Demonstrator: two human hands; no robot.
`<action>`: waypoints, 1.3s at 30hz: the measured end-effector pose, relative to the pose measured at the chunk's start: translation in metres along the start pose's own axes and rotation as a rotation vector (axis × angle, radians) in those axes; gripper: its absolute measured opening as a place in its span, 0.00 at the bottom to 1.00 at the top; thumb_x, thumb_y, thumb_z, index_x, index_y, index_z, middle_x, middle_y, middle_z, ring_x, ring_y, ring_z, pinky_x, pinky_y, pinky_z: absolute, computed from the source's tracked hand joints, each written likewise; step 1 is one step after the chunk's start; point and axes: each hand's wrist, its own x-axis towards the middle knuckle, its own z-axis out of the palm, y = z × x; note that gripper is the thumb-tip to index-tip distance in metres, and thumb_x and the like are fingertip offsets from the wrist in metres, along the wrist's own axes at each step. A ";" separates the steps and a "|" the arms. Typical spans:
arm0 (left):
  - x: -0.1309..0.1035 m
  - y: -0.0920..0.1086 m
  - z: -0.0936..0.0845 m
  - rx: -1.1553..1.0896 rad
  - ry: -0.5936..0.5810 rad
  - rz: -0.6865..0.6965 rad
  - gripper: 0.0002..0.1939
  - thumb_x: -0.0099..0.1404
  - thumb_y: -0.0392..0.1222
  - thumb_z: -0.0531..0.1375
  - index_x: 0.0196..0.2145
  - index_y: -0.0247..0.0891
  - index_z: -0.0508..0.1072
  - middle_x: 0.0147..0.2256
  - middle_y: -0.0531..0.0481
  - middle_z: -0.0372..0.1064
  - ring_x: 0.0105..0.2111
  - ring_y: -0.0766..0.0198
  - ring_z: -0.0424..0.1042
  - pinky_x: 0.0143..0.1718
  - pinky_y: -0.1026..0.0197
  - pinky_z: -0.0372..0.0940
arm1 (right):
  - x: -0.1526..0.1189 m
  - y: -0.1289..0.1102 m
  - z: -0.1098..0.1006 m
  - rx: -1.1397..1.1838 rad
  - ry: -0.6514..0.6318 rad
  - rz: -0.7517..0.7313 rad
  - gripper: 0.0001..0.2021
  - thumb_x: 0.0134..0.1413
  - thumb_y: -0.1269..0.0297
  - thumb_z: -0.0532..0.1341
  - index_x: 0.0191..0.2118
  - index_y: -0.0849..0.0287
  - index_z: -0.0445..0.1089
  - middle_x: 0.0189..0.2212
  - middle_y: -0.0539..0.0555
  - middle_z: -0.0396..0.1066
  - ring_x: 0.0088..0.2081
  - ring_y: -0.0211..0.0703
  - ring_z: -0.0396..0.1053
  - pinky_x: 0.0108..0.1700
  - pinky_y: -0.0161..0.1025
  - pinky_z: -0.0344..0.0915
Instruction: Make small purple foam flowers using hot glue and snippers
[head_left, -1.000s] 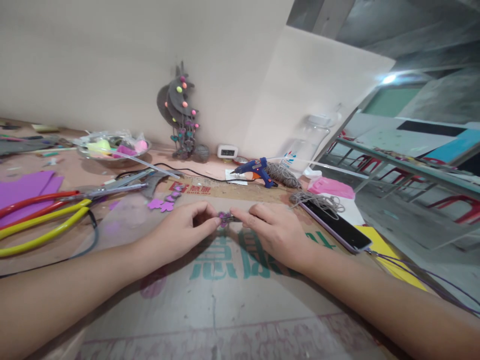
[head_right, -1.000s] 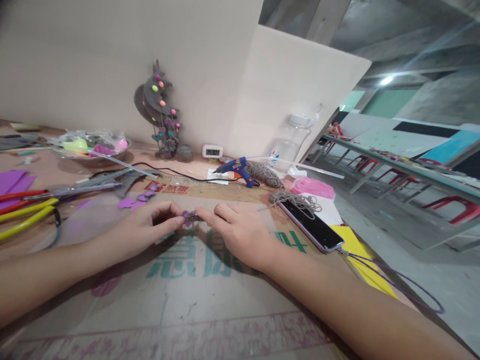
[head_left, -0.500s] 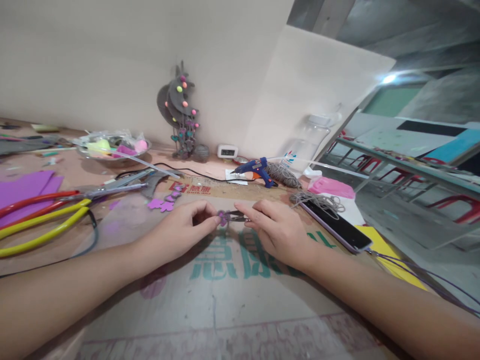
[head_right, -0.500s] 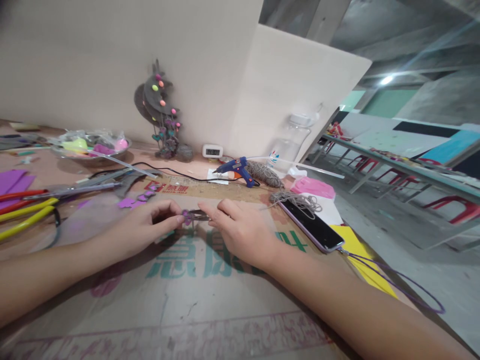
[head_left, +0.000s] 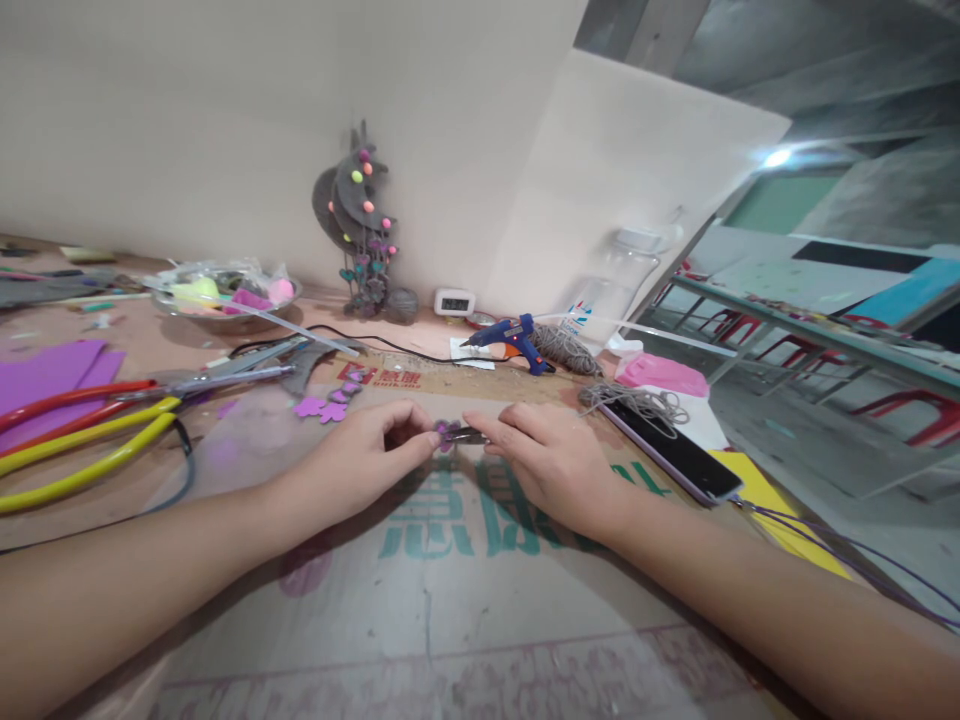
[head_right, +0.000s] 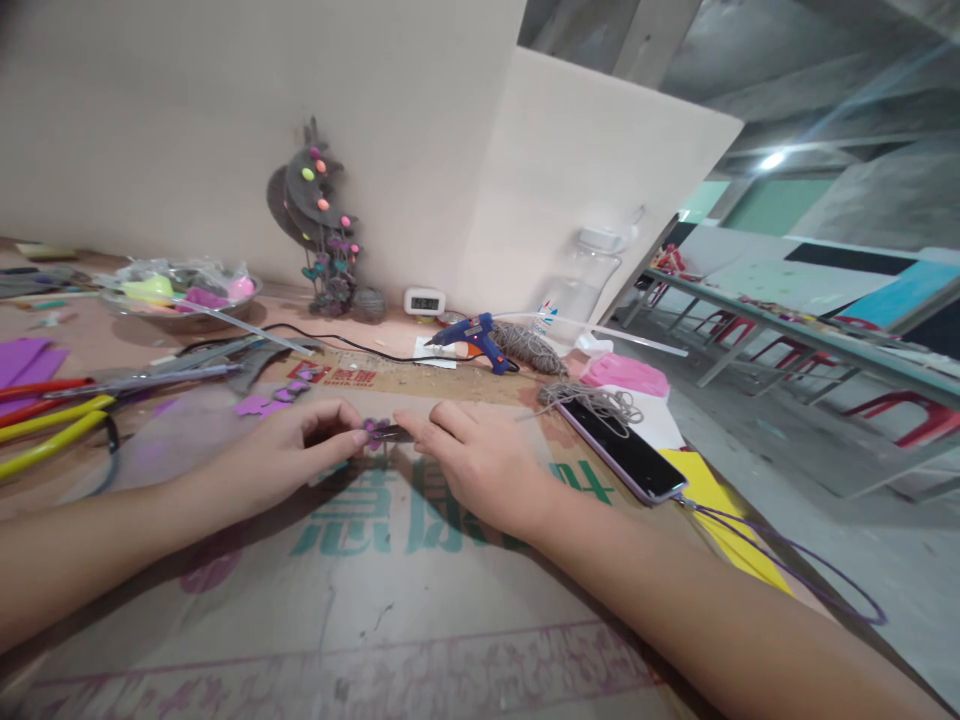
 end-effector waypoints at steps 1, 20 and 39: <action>0.000 0.000 0.000 -0.002 0.001 -0.003 0.10 0.61 0.46 0.53 0.27 0.37 0.66 0.25 0.56 0.64 0.25 0.68 0.62 0.26 0.65 0.56 | 0.000 0.000 0.001 0.000 -0.001 0.002 0.18 0.60 0.67 0.51 0.55 0.56 0.59 0.32 0.53 0.65 0.31 0.40 0.58 0.33 0.37 0.53; -0.001 0.004 -0.001 0.040 -0.014 -0.008 0.10 0.61 0.46 0.53 0.27 0.38 0.67 0.24 0.56 0.65 0.25 0.67 0.62 0.26 0.65 0.56 | 0.000 0.002 -0.001 0.015 -0.001 -0.037 0.19 0.60 0.71 0.49 0.55 0.55 0.60 0.31 0.52 0.64 0.30 0.38 0.57 0.32 0.37 0.52; 0.000 -0.001 0.000 0.005 -0.002 0.019 0.10 0.61 0.45 0.52 0.27 0.37 0.67 0.25 0.54 0.66 0.26 0.66 0.63 0.26 0.65 0.56 | 0.006 -0.002 -0.007 0.132 0.079 0.094 0.16 0.60 0.69 0.49 0.52 0.62 0.63 0.30 0.54 0.64 0.30 0.37 0.61 0.31 0.34 0.58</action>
